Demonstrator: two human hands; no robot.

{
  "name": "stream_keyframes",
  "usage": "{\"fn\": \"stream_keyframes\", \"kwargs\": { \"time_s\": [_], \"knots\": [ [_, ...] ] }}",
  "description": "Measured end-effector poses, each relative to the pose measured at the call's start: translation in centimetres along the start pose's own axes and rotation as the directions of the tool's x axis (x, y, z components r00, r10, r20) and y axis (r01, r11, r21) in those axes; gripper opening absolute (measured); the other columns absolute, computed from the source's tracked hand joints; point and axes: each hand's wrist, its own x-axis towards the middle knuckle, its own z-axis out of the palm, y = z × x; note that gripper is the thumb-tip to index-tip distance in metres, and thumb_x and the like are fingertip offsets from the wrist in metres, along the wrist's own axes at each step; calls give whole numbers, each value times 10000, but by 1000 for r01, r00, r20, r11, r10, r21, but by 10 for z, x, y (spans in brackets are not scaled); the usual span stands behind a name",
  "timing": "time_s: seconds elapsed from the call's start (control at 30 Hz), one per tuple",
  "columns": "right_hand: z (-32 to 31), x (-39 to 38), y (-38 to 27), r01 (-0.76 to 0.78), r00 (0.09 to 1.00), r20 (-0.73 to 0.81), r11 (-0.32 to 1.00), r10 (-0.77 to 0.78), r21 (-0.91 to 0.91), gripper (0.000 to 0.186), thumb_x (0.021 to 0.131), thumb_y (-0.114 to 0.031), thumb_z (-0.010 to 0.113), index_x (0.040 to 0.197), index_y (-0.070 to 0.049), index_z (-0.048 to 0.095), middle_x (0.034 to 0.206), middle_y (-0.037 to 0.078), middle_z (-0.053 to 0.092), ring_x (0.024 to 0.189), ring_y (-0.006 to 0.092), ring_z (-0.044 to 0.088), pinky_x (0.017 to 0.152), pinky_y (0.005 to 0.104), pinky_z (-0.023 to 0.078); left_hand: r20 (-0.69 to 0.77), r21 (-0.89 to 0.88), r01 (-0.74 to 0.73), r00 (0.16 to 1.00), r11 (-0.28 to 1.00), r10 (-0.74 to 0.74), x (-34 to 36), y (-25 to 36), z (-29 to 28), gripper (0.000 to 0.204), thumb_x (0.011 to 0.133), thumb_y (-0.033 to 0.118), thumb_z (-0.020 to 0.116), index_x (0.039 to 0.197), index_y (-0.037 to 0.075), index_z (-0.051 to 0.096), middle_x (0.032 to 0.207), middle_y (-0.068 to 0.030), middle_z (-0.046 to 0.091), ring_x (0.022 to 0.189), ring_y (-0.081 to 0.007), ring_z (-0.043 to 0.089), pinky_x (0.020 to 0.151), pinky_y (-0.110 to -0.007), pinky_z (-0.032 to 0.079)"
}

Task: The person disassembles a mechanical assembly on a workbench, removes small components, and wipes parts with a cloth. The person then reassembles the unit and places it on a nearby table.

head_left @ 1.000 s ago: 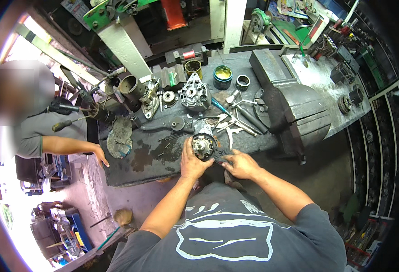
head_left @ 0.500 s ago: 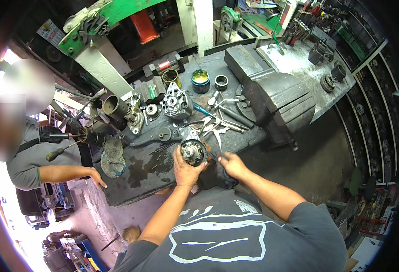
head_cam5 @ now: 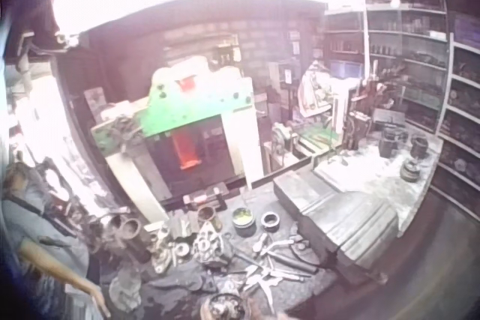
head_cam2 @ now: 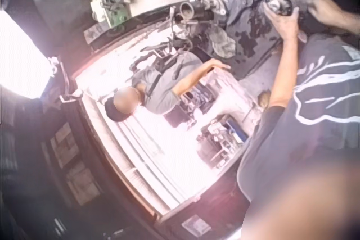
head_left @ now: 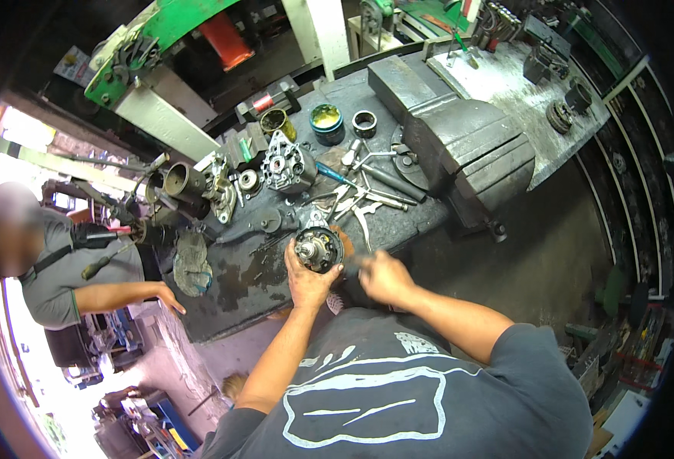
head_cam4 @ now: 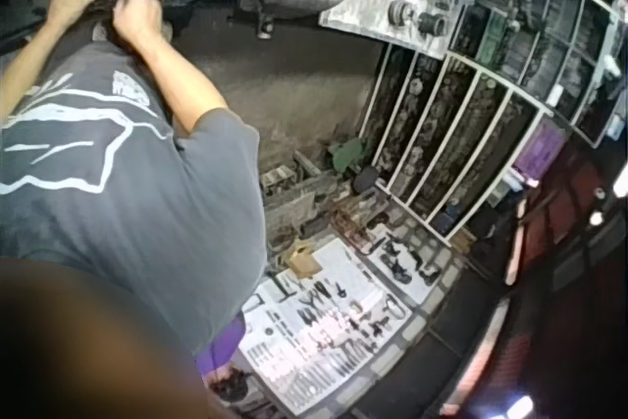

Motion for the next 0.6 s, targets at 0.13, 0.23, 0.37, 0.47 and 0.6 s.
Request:
{"fn": "stream_keyframes", "kwargs": {
  "time_s": [0.13,0.23,0.37,0.47,0.6],
  "knots": [
    [2,37,-17,-21,991,-131,998,29,60,499,1041,-315,653,1490,-97,636,1314,354,652,1124,530,705,1004,562,587,23,39,-45,999,998,44,2,-9,-3,1330,642,334,1043,1669,23,257,1658,-273,398,1545,-441,418,1286,-483,385],
    [-5,27,-9,45,993,106,995,-54,84,528,1012,-303,678,1475,-50,673,1341,341,681,1223,503,684,1107,494,537,186,113,-171,971,979,148,12,-23,-28,1374,641,328,1038,1697,33,210,1714,-278,337,1603,-444,342,1320,-489,341],
    [-52,8,49,46,922,378,992,-88,117,516,983,-325,726,1426,-60,725,1371,275,727,1264,358,720,1097,424,544,287,331,-339,925,880,249,18,-34,-58,1438,603,367,1053,1709,40,193,1736,-280,307,1632,-445,286,1352,-513,276],
    [-63,7,69,-163,967,230,963,112,217,547,988,-294,730,1479,-57,684,1367,303,720,1260,325,726,1088,381,540,258,159,-214,951,964,169,9,-24,-45,1452,591,366,1062,1709,35,197,1739,-293,295,1633,-447,285,1352,-506,280],
    [-48,35,34,36,999,-22,993,-34,114,574,986,-305,720,1519,-104,653,1389,320,675,1261,472,683,1136,479,525,75,39,-89,993,995,86,6,1,-16,1355,620,279,1058,1679,26,252,1671,-264,390,1548,-425,425,1291,-469,387]
  ]
}}
